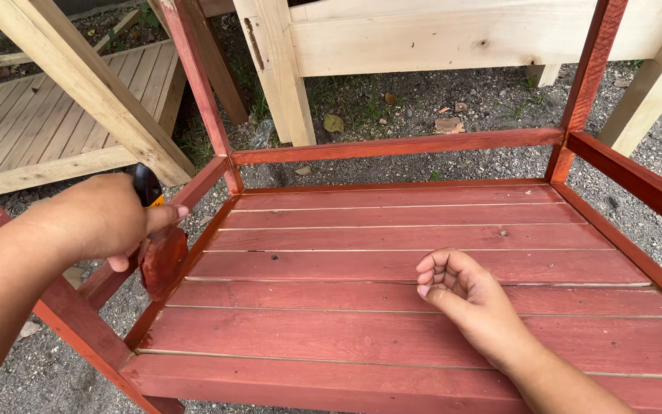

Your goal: The person applies a red-brown wood stain to the slatted seat and rails of a wooden bench frame using a wide brush, working along the boards and around the rails. They steady the frame with their other hand and dip the brush into a stain container on the ground between passes.

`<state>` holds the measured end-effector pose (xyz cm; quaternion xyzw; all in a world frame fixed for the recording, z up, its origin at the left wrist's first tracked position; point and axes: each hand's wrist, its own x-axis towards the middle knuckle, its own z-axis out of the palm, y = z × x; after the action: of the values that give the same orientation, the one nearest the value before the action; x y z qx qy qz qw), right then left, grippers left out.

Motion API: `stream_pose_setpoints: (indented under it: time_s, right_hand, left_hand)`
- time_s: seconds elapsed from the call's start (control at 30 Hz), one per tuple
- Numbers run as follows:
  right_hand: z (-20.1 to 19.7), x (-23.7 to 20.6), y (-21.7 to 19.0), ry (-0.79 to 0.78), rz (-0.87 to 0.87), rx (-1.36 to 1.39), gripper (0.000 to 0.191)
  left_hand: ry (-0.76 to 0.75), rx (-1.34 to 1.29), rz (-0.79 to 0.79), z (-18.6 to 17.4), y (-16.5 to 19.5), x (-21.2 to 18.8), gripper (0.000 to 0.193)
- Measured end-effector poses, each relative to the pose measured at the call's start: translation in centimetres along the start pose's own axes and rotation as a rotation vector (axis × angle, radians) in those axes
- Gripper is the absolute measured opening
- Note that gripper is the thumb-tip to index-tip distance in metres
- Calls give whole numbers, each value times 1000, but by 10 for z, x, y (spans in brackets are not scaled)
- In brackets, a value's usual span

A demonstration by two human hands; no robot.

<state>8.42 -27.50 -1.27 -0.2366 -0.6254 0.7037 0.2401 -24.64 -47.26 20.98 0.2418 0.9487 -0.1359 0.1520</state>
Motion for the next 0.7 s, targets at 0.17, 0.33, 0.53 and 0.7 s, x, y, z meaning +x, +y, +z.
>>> stream_pose_setpoints:
  time_s: [0.17, 0.33, 0.53, 0.7]
  right_hand:
    - [0, 0, -1, 3, 11, -19, 24]
    - [1, 0, -1, 0, 18, -13, 23]
    - [0, -1, 1, -14, -8, 19, 24]
    - [-1, -5, 3, -34, -8, 69, 25]
  left_hand:
    - [35, -383, -3, -9, -8, -7, 43]
    - [253, -523, 138, 26, -16, -3, 36]
    - [465, -488, 283, 105, 10, 43, 40]
    - [484, -420, 164, 152, 25, 114, 35]
